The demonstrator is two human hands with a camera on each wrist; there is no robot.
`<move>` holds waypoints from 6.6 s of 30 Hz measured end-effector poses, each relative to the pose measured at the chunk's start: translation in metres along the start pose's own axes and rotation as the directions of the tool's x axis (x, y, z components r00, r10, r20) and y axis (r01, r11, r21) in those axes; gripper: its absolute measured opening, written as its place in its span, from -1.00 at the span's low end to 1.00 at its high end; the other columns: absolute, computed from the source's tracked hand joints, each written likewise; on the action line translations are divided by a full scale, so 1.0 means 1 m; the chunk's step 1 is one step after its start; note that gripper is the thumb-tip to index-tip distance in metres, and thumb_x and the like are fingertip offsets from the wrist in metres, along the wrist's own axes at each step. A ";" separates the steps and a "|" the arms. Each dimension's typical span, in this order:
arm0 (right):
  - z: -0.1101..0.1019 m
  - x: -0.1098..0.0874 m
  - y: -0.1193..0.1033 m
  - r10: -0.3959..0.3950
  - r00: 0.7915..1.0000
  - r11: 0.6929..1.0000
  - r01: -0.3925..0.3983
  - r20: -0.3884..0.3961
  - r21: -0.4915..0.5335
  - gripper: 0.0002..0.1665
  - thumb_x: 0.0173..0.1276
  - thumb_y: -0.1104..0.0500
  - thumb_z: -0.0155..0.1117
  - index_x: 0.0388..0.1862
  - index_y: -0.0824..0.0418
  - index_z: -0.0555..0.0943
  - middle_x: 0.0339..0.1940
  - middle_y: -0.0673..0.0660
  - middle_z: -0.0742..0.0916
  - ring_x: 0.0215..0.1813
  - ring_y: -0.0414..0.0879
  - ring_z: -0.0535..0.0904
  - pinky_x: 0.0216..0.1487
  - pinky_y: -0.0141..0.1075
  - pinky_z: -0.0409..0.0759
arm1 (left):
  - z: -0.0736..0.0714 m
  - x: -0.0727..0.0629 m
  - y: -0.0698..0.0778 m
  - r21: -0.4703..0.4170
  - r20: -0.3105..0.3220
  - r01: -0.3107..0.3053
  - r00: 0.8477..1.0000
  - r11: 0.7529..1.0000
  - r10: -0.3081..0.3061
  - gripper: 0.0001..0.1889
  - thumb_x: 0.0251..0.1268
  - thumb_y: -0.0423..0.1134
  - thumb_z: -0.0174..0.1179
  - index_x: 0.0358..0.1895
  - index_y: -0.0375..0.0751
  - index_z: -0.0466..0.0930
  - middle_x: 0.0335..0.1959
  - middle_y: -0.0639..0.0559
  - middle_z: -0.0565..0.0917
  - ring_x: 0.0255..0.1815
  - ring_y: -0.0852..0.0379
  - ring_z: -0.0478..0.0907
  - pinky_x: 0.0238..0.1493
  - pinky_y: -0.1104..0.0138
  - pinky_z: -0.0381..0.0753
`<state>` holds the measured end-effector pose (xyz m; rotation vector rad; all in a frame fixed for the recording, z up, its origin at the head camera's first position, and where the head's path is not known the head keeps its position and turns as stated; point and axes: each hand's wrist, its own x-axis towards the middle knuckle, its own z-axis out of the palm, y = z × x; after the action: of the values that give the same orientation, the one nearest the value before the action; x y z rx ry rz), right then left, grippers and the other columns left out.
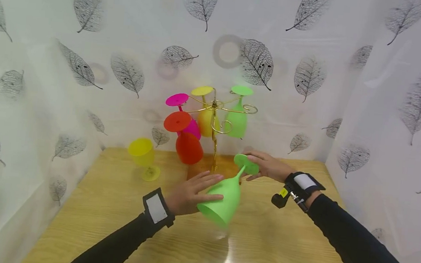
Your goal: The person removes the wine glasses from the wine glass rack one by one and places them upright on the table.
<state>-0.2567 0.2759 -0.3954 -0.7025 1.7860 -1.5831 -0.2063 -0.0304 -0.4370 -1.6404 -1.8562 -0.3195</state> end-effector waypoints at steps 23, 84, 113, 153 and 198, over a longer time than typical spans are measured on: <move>0.098 0.031 0.004 -0.436 0.890 0.720 0.253 -0.137 -0.646 0.26 -0.22 0.03 0.63 0.44 0.24 0.15 0.34 0.22 0.45 0.26 0.04 0.45 0.18 -0.13 0.53 | 0.015 -0.011 -0.012 -0.501 0.086 0.490 0.849 0.714 -0.522 -0.10 -0.22 -0.02 0.52 0.28 -0.20 0.30 0.12 -0.02 0.57 0.12 0.14 0.55 0.17 0.36 0.54; -0.001 -0.023 0.013 -0.614 0.749 0.341 -0.035 -0.250 -0.940 0.05 -0.11 0.22 0.54 0.41 0.08 0.27 0.32 0.29 0.46 0.50 0.14 0.11 0.56 -0.02 -0.10 | -0.074 -0.066 -0.098 0.123 0.153 0.695 0.692 0.709 -0.705 -0.23 0.05 0.08 0.34 0.30 -0.21 0.32 0.16 -0.14 0.51 0.00 -0.07 0.56 -0.05 0.16 0.65; 0.050 -0.034 0.050 -0.563 0.764 0.428 -0.057 -0.316 -0.902 -0.02 -0.08 0.18 0.54 0.37 0.11 0.34 0.39 0.19 0.42 0.42 0.10 0.28 0.09 0.21 0.45 | -0.095 0.039 -0.231 0.181 0.523 0.880 0.292 0.439 -0.801 -0.24 0.23 0.18 0.10 0.36 -0.27 0.23 0.26 -0.22 0.46 0.20 -0.12 0.44 0.26 0.09 0.46; 0.044 -0.036 0.051 -0.625 0.720 0.424 -0.012 -0.302 -0.905 -0.03 -0.10 0.30 0.51 0.36 0.12 0.34 0.36 0.26 0.43 0.46 -0.29 0.16 0.31 -0.78 -0.06 | -0.150 0.038 -0.204 0.196 0.421 0.828 0.412 0.525 -0.808 -0.29 0.13 0.13 0.20 0.28 -0.24 0.35 0.10 -0.20 0.54 0.01 -0.07 0.51 0.00 0.15 0.64; 0.051 -0.032 0.043 -0.472 0.830 0.574 0.035 -0.296 -0.818 -0.09 0.08 0.18 0.44 0.41 0.06 0.27 0.34 0.15 0.48 0.40 -0.29 0.30 0.25 -0.06 0.46 | -0.078 0.028 -0.039 -0.118 0.651 0.542 0.674 0.832 -0.348 -0.30 -0.08 0.04 0.38 0.20 -0.04 0.35 0.00 0.02 0.43 -0.11 0.22 0.48 -0.19 0.51 0.59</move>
<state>-0.1967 0.2725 -0.4383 -1.0722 2.9709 -1.1134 -0.2217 -0.0594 -0.3517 -1.5575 -2.8588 -0.3147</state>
